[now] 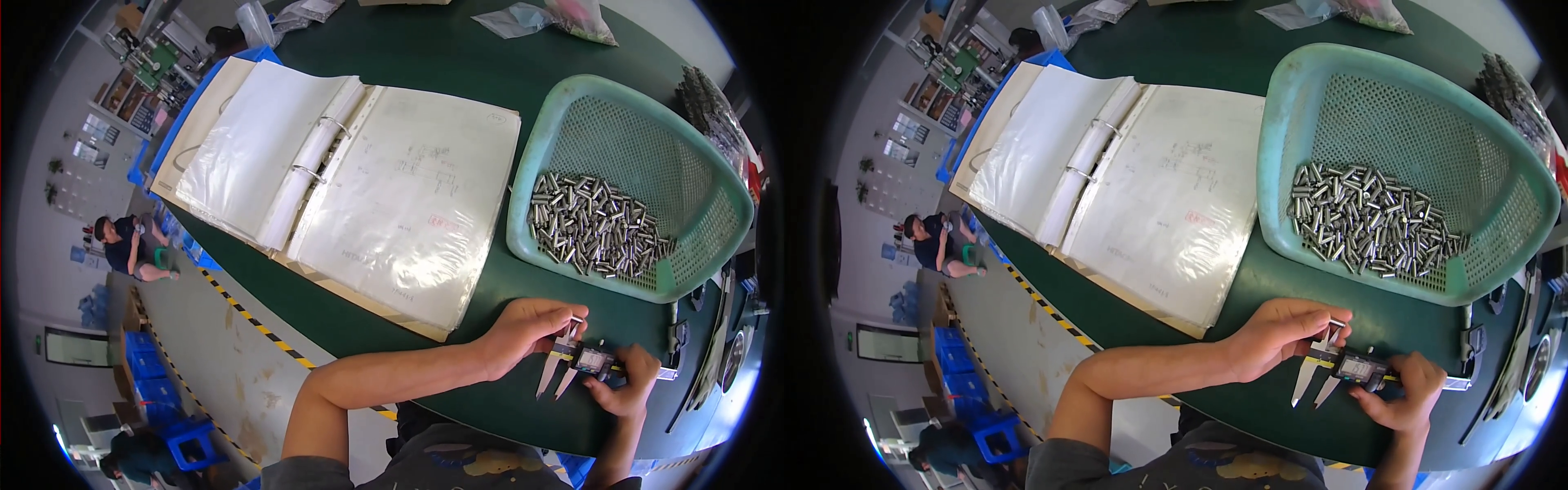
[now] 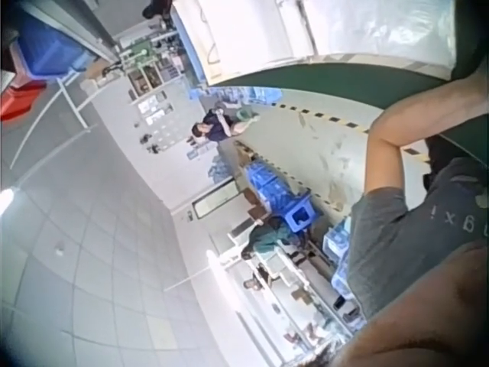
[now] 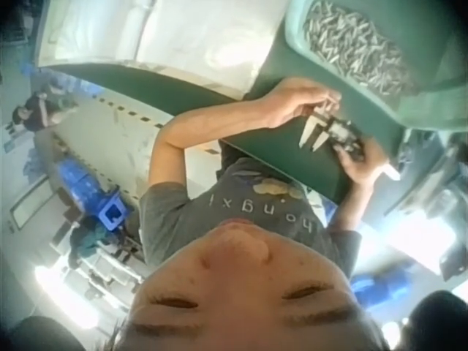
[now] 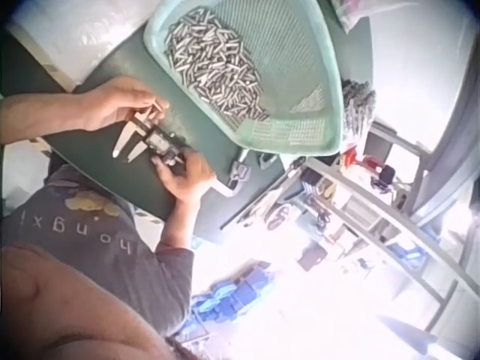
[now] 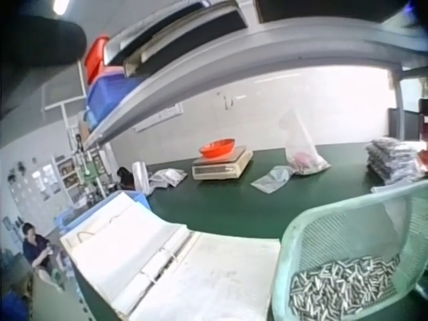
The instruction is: Measuring small metal pins with a digital caliper for quality control.
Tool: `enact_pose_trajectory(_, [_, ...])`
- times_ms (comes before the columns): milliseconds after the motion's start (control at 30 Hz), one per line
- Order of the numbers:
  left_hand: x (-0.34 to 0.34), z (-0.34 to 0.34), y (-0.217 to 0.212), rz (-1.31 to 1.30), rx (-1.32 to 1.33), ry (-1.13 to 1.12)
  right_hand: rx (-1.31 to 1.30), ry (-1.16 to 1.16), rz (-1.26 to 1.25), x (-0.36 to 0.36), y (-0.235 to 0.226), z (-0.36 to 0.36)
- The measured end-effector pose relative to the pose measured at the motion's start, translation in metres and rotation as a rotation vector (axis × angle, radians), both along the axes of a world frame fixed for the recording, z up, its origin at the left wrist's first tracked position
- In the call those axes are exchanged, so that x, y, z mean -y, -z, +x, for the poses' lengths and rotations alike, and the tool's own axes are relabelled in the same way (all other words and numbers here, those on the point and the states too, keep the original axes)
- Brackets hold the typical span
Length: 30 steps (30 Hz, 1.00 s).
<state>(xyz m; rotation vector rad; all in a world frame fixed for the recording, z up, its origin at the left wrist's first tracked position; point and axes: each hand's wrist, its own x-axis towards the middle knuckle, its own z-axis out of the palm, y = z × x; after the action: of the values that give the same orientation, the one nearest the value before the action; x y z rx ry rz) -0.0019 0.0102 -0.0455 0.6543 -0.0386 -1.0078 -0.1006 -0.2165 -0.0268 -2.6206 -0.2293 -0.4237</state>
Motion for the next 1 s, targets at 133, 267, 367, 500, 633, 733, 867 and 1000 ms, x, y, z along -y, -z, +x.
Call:
enact_pose_trajectory(133, [-0.001,-0.001,-0.0021,0.012,-0.019,0.005,0.014,0.01,0.024,-0.0022,-0.0012,0.0008])
enact_pose_trajectory(267, [-0.0026,-0.0009,-0.0018,0.013,-0.018,0.0,0.019,0.006,0.036,-0.0042,0.0005,0.0019])
enact_pose_trajectory(367, [-0.0018,-0.0001,-0.0007,0.014,-0.012,-0.001,0.017,0.006,0.031,-0.0036,0.0001,0.0023])
enact_pose_trajectory(500, [-0.0017,-0.0012,-0.001,0.007,-0.004,0.004,0.027,0.008,0.015,-0.0052,-0.0016,0.001])
enact_pose_trajectory(633, [-0.002,0.0006,-0.0005,0.008,-0.008,0.003,0.024,0.007,0.022,-0.0033,0.0003,0.0027])
enact_pose_trajectory(733, [-0.0014,0.0005,-0.0016,0.004,-0.009,0.003,0.018,0.007,0.014,-0.0041,-0.0008,0.003])
enact_pose_trajectory(867, [-0.0019,0.0008,-0.0018,0.014,-0.001,-0.001,0.017,0.005,0.023,-0.0044,-0.0004,0.0029])
enact_pose_trajectory(1000, [-0.0013,0.0002,0.001,-0.008,-0.007,-0.005,0.011,0.013,0.037,-0.0032,0.0017,0.002])
